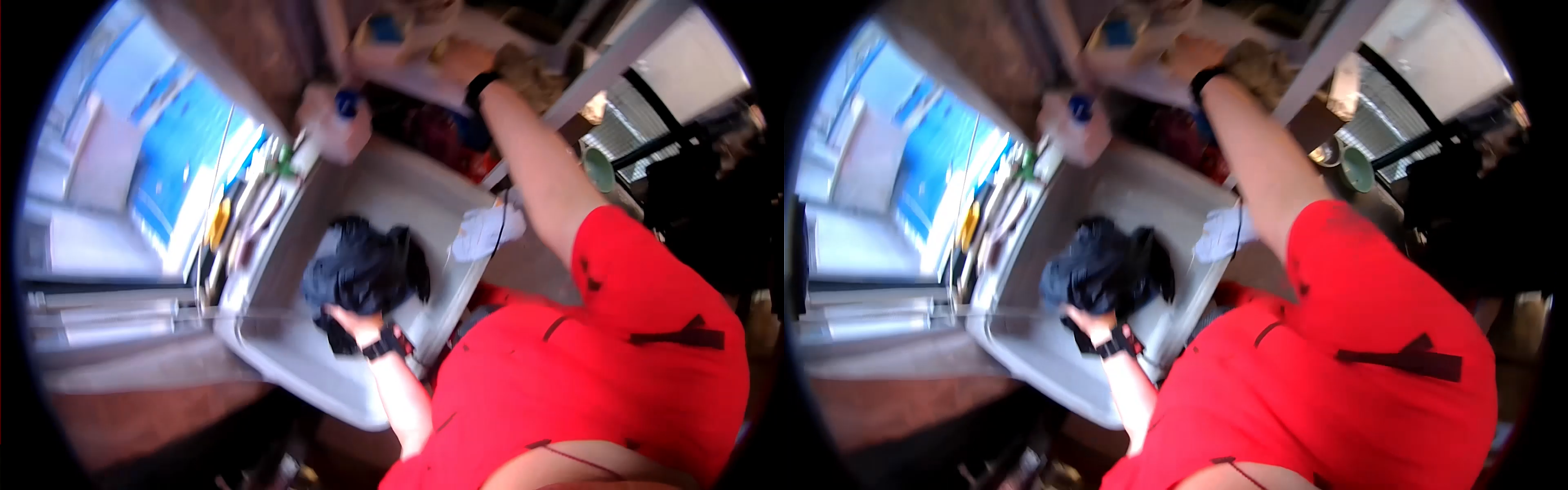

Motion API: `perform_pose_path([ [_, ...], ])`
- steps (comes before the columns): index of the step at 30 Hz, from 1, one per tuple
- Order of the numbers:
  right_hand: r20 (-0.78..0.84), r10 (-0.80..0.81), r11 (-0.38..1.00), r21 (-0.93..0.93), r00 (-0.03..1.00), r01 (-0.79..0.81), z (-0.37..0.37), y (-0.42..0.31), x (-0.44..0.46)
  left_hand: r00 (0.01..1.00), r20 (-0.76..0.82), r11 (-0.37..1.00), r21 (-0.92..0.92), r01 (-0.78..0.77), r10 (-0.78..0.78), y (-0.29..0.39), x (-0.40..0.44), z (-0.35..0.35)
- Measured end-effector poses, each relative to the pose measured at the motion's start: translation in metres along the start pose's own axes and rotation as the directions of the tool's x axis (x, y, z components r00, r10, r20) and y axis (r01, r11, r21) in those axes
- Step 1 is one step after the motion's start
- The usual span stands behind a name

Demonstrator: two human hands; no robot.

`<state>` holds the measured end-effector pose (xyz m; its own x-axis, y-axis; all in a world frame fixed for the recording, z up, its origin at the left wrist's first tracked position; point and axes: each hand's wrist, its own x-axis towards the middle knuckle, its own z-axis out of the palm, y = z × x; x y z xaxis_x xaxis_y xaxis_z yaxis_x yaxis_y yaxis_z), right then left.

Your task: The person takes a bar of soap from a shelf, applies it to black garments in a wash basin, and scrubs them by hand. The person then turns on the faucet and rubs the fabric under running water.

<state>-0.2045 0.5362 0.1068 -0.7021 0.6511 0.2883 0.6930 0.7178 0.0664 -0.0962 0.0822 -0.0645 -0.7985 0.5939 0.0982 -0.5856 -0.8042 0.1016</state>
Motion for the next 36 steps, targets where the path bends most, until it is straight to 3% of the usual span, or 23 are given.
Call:
perform_pose_path([
  [1, -0.069, -0.058, 0.997, 0.045, 0.996, 0.061, 0.002, 0.001, 0.0, 0.825, -0.558, 0.984, 0.175, 0.015, 0.087, -0.004, 0.002, 0.004],
  [2, -0.102, -0.238, 0.966, 0.082, 0.966, 0.247, 0.016, 0.016, 0.011, 0.794, -0.599, 0.969, 0.242, 0.05, 0.109, -0.005, 0.006, 0.025],
  [3, 0.058, 0.107, 0.954, 0.276, 0.993, -0.119, -0.038, -0.008, -0.014, 0.919, -0.357, 0.96, 0.27, -0.068, 0.166, 0.0, 0.008, 0.006],
  [4, -0.227, -0.328, 0.859, 0.332, 0.917, 0.389, -0.02, 0.016, 0.002, 0.933, -0.325, 0.978, 0.184, -0.096, 0.153, -0.001, 0.018, 0.035],
  [6, -0.626, -0.101, 0.884, 0.3, 0.774, 0.358, -0.024, 0.003, -0.006, 0.986, -0.105, 0.99, -0.037, -0.133, 0.129, 0.002, 0.024, 0.028],
  [7, -0.615, -0.11, 0.878, 0.308, 0.781, 0.366, -0.037, -0.01, -0.025, 0.994, 0.013, 0.992, -0.062, -0.108, 0.109, 0.002, 0.03, 0.04],
  [8, -0.599, -0.196, 0.797, 0.364, 0.776, 0.482, -0.058, -0.028, -0.054, 0.961, -0.247, 0.992, 0.017, -0.123, 0.124, 0.001, 0.034, 0.045],
  [10, -0.502, -0.277, 0.665, 0.515, 0.819, 0.541, -0.061, -0.064, -0.106, 0.955, -0.28, 0.994, -0.009, -0.108, 0.101, -0.001, 0.043, 0.053],
  [11, -0.101, -0.485, 0.747, 0.469, 0.869, 0.472, -0.08, -0.081, -0.137, 0.955, -0.275, 0.994, -0.008, -0.113, 0.107, -0.003, 0.046, 0.053],
  [12, -0.44, -0.554, 0.335, 0.66, 0.707, 0.673, -0.063, -0.099, -0.165, 0.965, -0.252, 0.998, 0.005, -0.069, 0.068, -0.005, 0.048, 0.054],
  [13, -0.412, -0.614, 0.199, 0.745, 0.673, 0.637, -0.065, -0.115, -0.198, 0.973, -0.231, 1.0, 0.02, -0.022, 0.027, -0.007, 0.049, 0.054],
  [18, -0.182, -0.687, 0.269, 0.835, 0.703, 0.479, -0.02, -0.163, -0.269, 0.904, -0.422, 0.991, 0.133, -0.018, 0.073, -0.023, 0.046, 0.047],
  [21, -0.292, -0.729, 0.147, 0.816, 0.619, 0.558, -0.012, -0.16, -0.296, 0.959, -0.266, 0.99, 0.127, -0.061, 0.093, -0.015, 0.042, 0.043],
  [22, -0.284, -0.773, 0.088, 0.838, 0.567, 0.539, -0.017, -0.151, -0.305, 0.931, -0.344, 0.991, 0.092, -0.097, 0.123, -0.01, 0.036, 0.027],
  [24, -0.318, -0.802, 0.058, 0.801, 0.506, 0.595, -0.023, -0.141, -0.32, 0.996, 0.027, 0.986, -0.14, -0.086, 0.09, 0.002, 0.036, -0.024],
  [25, -0.328, -0.82, 0.046, 0.78, 0.469, 0.624, -0.015, -0.141, -0.319, 0.988, -0.145, 0.991, -0.114, -0.064, 0.048, -0.001, 0.028, -0.034],
  [26, -0.368, -0.815, 0.034, 0.74, 0.447, 0.672, -0.008, -0.143, -0.312, 0.842, -0.53, 0.99, 0.134, -0.032, 0.099, -0.01, 0.036, 0.01],
  [29, -0.299, -0.766, 0.188, 0.742, 0.569, 0.643, -0.003, -0.162, -0.272, 0.979, -0.193, 0.989, -0.146, 0.036, -0.064, -0.025, 0.038, 0.03],
  [30, -0.295, -0.731, 0.222, 0.749, 0.615, 0.624, 0.008, -0.168, -0.262, 0.943, -0.33, 0.999, -0.043, 0.029, -0.041, -0.03, 0.039, 0.048],
  [32, -0.26, -0.727, 0.25, 0.762, 0.635, 0.598, 0.021, -0.169, -0.262, 0.931, -0.362, 0.999, -0.012, 0.036, -0.038, -0.025, 0.04, 0.045],
  [34, -0.37, -0.77, 0.081, 0.753, 0.521, 0.653, 0.001, -0.161, -0.281, 0.993, -0.036, 0.963, -0.253, 0.096, -0.109, -0.012, 0.041, 0.032],
  [35, -0.333, -0.807, 0.032, 0.8, 0.488, 0.599, -0.011, -0.155, -0.298, 0.944, -0.318, 0.993, 0.102, -0.053, 0.083, -0.015, 0.045, 0.046],
  [36, -0.351, -0.815, 0.035, 0.765, 0.461, 0.643, -0.013, -0.152, -0.307, 0.98, -0.195, 0.984, -0.178, -0.007, -0.029, -0.012, 0.034, 0.039],
])
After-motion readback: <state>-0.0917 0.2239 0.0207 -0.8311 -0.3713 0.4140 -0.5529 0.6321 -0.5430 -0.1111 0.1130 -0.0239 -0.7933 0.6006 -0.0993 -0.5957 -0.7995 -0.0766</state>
